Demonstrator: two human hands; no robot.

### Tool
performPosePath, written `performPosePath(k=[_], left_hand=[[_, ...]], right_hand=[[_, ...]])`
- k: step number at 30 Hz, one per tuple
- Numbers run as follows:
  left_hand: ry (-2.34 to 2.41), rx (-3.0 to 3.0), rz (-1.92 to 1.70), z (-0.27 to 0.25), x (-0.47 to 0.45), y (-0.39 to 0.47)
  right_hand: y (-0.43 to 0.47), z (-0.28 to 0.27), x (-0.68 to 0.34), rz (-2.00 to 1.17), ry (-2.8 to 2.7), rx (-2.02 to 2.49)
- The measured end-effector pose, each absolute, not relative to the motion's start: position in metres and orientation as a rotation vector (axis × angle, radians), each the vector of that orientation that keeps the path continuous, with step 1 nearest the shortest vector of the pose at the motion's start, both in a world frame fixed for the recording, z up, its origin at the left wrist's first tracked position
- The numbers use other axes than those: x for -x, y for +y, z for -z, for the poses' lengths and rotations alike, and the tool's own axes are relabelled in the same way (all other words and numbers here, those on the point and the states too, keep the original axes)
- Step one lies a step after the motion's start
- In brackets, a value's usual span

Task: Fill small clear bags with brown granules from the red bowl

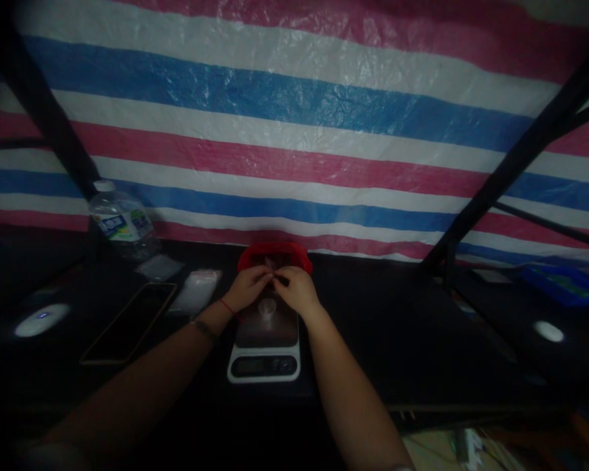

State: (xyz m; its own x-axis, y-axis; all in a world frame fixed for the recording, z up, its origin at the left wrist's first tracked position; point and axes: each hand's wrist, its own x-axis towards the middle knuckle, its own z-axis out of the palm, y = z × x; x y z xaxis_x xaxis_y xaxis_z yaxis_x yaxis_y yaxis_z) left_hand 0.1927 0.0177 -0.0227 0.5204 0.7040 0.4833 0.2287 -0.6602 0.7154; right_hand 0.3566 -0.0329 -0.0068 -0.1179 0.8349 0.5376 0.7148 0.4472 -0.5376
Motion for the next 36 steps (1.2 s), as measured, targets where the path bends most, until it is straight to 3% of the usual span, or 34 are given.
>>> performPosePath(k=[9,17,36], left_hand=[[0.769,-2.382,-1.002,0.012,-0.192,0.009],[1.213,-2.418,-1.082,0.008,-0.191,0.008],[0.909,-2.274,-1.530,0.009,-0.180,0.016]], right_hand=[[-0.037,0.007,-0.353,-0.082,-1.861,1.364],[-0.037,0.006,-0.351,0.146,-1.673,1.522],[-0.020,0.025,-0.362,-1.157,-1.158,0.923]])
